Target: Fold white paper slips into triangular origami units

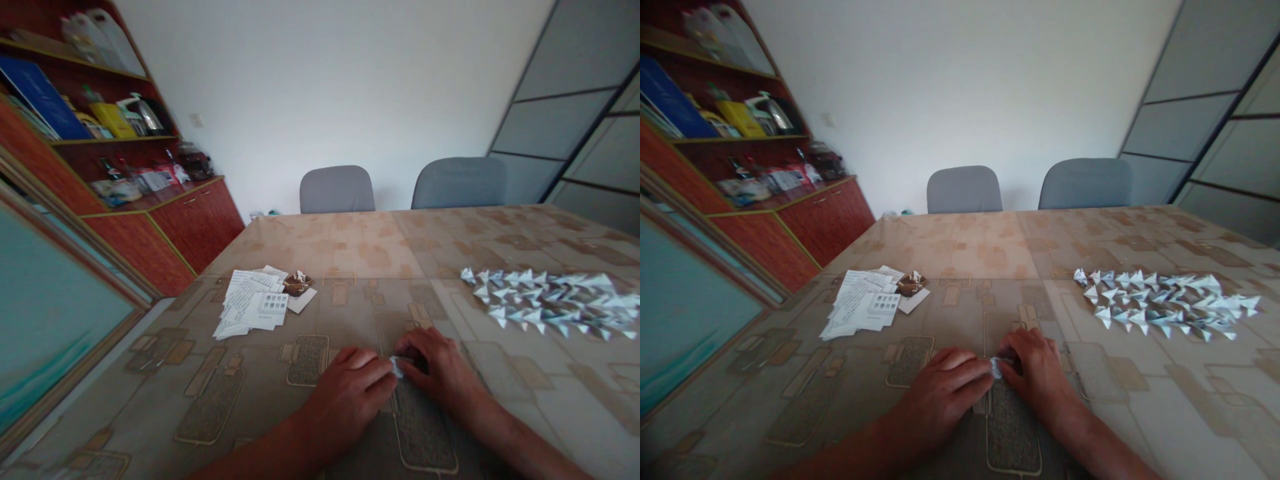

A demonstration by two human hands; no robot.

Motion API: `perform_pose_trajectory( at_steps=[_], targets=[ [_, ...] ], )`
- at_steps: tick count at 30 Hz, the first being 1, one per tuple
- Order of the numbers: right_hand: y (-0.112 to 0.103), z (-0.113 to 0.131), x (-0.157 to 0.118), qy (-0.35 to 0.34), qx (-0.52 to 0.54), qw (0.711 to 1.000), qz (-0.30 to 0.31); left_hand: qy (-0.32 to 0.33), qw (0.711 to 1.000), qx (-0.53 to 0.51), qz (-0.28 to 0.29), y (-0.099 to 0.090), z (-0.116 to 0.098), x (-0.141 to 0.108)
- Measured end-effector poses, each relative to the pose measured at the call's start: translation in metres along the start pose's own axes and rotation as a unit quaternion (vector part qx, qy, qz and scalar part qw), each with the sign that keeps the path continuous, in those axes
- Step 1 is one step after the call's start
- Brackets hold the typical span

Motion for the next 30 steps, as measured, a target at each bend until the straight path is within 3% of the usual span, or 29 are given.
perform_pose_trajectory(
  at_steps=[9,15,25,30],
  targets=[
    [-0.006,-0.016,-0.001,0.039,-0.002,0.999,0.004,-0.016,1.000,-0.018,0.004,0.002,-0.001,0.001],
    [-0.002,-0.007,-0.002,0.050,-0.018,0.999,0.003,-0.009,1.000,-0.020,0.004,0.004,-0.002,0.002],
    [-0.006,-0.004,-0.005,-0.002,-0.033,0.999,0.009,-0.013,1.000,-0.015,0.007,0.004,-0.001,0.000],
    [-0.005,0.004,-0.007,0.025,-0.063,0.998,0.001,-0.024,1.000,0.007,-0.003,0.007,-0.003,0.001]
  ],
)
Point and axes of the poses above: each hand's wrist, its own x-axis towards the middle knuckle, its own y-axis out of the palm, z = x × y, the point moved 4 cm from there along x, towards the middle knuckle, and after that the axes turned 11 degrees about -y, right-handed, at the moved point
